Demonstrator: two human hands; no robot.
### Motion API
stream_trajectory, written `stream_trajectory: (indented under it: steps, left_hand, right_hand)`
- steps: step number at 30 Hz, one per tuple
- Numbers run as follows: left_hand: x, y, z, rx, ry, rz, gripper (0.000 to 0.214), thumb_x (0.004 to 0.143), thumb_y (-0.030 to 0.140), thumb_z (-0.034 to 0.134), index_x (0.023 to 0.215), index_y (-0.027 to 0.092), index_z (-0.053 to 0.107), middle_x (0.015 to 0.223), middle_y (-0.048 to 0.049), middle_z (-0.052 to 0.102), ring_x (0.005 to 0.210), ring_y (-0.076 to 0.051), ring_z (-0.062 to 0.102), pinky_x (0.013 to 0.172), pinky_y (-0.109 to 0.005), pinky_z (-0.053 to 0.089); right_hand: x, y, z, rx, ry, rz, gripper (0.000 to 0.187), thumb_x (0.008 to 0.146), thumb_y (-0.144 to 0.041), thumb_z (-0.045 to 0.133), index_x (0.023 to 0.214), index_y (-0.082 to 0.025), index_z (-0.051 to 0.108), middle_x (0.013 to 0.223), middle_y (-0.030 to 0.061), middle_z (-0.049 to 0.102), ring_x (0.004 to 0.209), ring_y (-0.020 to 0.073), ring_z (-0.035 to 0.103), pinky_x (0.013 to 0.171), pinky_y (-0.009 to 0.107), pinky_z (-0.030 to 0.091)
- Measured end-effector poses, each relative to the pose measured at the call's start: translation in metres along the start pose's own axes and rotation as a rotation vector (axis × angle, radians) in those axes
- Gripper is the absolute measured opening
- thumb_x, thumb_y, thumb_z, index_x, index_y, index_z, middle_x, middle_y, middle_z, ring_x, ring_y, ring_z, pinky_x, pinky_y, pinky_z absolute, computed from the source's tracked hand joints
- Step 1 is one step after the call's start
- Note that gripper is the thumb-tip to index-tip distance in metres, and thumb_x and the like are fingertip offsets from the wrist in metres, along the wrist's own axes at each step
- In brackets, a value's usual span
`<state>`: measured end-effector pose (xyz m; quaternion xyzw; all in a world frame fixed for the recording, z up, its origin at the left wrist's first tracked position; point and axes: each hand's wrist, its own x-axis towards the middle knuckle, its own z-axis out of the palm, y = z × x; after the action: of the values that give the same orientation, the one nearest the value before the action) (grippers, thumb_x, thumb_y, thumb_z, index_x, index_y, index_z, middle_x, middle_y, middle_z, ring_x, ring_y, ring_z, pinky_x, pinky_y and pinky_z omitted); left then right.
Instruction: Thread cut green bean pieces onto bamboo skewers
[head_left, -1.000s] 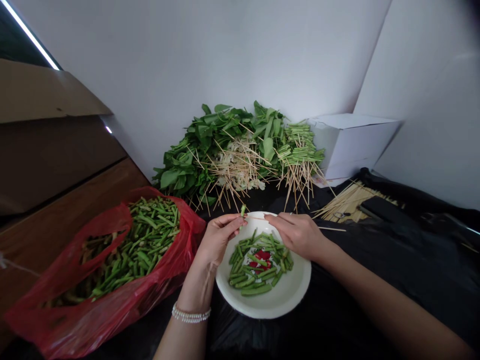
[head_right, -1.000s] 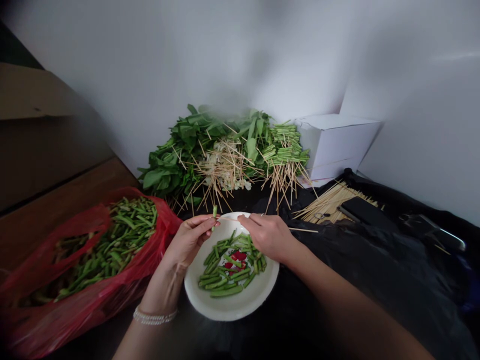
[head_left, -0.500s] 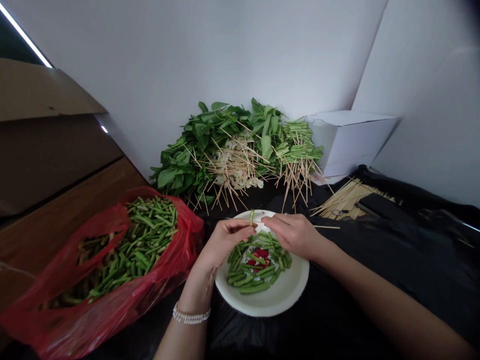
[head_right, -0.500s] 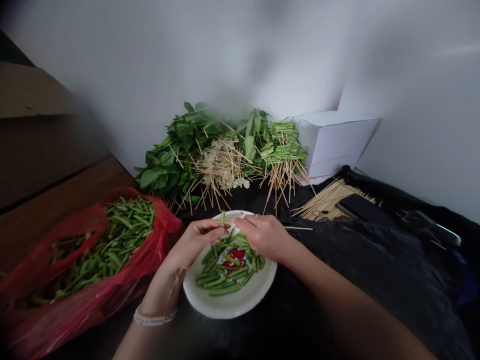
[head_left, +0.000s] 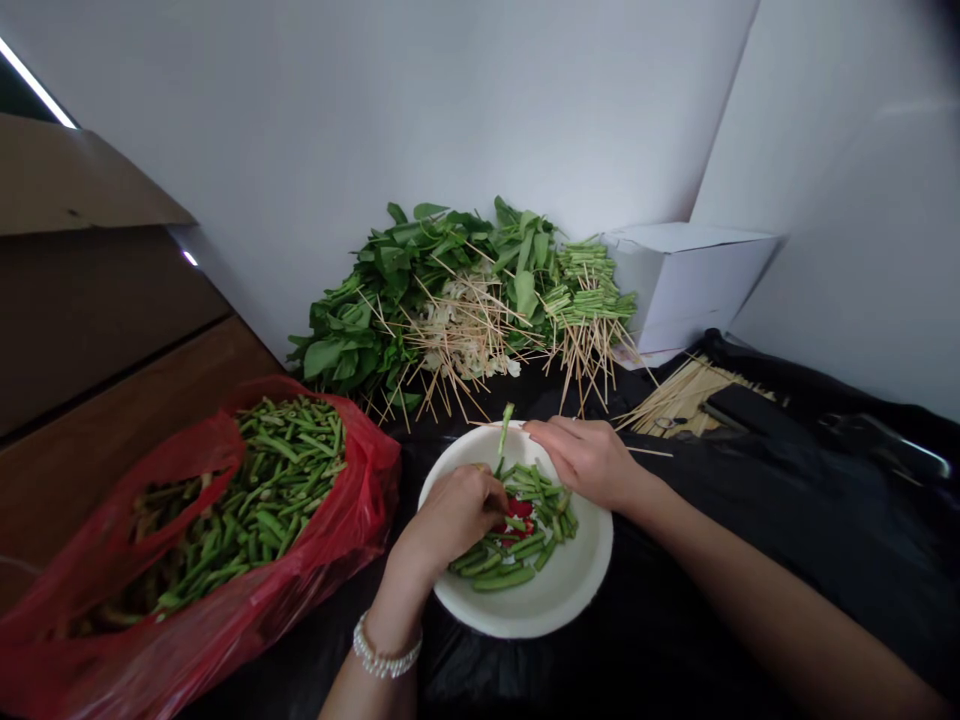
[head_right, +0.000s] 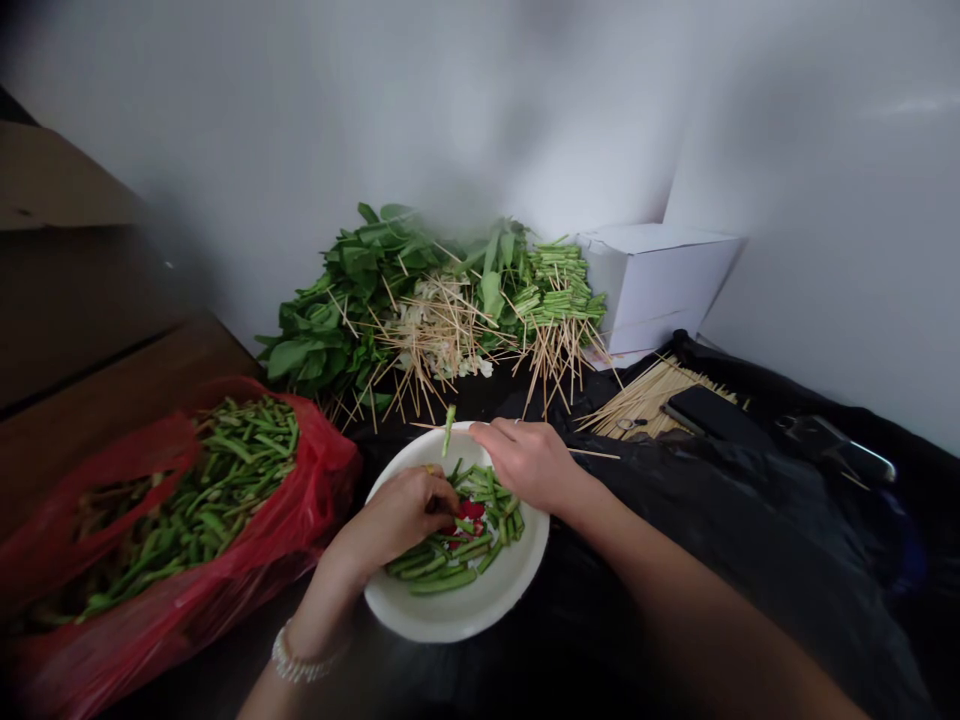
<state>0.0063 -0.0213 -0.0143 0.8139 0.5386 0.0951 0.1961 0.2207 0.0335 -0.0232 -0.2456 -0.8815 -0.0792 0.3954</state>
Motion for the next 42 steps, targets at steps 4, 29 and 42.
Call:
stream_trajectory:
  steps: [4, 29, 42]
  left_hand:
    - [-0.001, -0.001, 0.001, -0.002, -0.003, 0.056, 0.012, 0.074, 0.017, 0.066, 0.078, 0.024, 0.075, 0.085, -0.0024, 0.066, 0.083, -0.020, 0.060, 0.075, -0.029, 0.042]
    - [0.005, -0.005, -0.022, -1.551, 0.567, -0.215, 0.028, 0.063, 0.026, 0.085, 0.087, 0.014, 0.077, 0.080, -0.0037, 0.074, 0.063, -0.007, 0.061, 0.058, -0.015, 0.048]
    - [0.005, -0.002, -0.022, -1.525, 0.600, -0.229, 0.027, 0.060, 0.026, 0.086, 0.083, 0.014, 0.077, 0.077, -0.0036, 0.075, 0.065, -0.009, 0.064, 0.061, -0.018, 0.048]
  right_hand:
    - [0.000, 0.000, -0.001, 0.013, 0.000, 0.007, 0.031, 0.094, -0.012, 0.039, 0.112, -0.010, 0.063, 0.079, 0.0050, 0.066, 0.068, 0.0133, 0.061, 0.063, 0.024, 0.048]
    - [-0.003, 0.000, 0.001, -0.027, 0.041, 0.006, 0.033, 0.093, -0.013, 0.039, 0.113, -0.014, 0.064, 0.074, 0.0028, 0.063, 0.065, 0.0120, 0.057, 0.062, 0.023, 0.043]
    - [-0.003, 0.000, 0.000, -0.030, 0.007, 0.003, 0.033, 0.093, -0.013, 0.039, 0.116, -0.014, 0.064, 0.076, 0.0034, 0.065, 0.066, 0.0123, 0.059, 0.063, 0.024, 0.045]
